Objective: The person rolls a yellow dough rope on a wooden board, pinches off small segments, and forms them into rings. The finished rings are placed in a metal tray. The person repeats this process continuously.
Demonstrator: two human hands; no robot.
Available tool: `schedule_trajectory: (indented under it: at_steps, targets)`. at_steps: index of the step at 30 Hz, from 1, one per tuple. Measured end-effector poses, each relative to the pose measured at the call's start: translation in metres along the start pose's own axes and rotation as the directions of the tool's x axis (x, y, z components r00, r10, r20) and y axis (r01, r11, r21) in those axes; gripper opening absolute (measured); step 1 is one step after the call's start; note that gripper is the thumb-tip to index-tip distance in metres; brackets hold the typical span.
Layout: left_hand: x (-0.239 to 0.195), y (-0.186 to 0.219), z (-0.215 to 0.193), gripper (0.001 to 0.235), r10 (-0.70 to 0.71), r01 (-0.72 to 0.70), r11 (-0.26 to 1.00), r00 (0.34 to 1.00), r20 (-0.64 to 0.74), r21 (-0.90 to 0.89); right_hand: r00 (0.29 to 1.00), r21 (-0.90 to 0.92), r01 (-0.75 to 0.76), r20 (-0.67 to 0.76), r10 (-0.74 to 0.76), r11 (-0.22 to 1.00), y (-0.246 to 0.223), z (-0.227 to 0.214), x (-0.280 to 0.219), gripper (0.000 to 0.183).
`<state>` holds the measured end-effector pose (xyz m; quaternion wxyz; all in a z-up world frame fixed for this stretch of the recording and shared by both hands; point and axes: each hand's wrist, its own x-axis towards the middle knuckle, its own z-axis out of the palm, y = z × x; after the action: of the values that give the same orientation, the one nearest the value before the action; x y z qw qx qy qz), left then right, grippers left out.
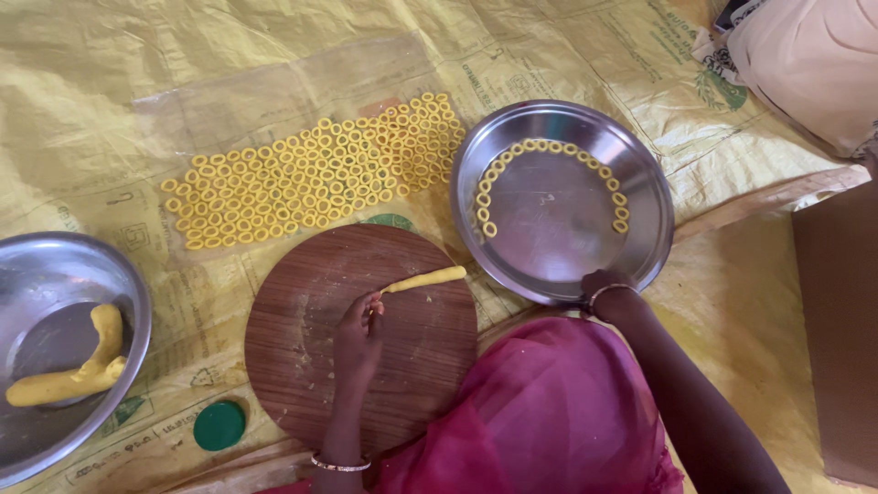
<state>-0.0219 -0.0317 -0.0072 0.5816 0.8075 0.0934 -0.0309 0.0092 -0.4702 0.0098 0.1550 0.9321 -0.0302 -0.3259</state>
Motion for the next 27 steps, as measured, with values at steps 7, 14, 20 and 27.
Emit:
schedule_trajectory:
  at_steps: [7,14,20,27]
  targets:
    - [0.002,-0.007,-0.003,0.035,0.004,-0.001,0.998,0.999,-0.039,0.057,0.983,0.054,0.109,-0.152,-0.1,0.993,-0.044,-0.005,0.026,0.026]
    - [0.005,-0.011,-0.012,0.035,0.019,-0.019,1.0,0.998,-0.066,0.006,0.989,0.14,0.126,-0.096,-0.113,0.982,-0.102,-0.041,0.015,0.039]
    - [0.004,-0.004,-0.021,0.035,-0.03,0.032,0.999,0.996,-0.081,0.024,0.987,0.122,0.123,-0.122,-0.108,0.985,-0.114,-0.048,-0.002,0.038]
    - [0.004,0.0,-0.019,0.035,-0.02,0.02,1.0,0.997,-0.076,-0.002,0.992,0.183,0.123,-0.062,-0.113,0.975,-0.112,-0.068,-0.023,0.04]
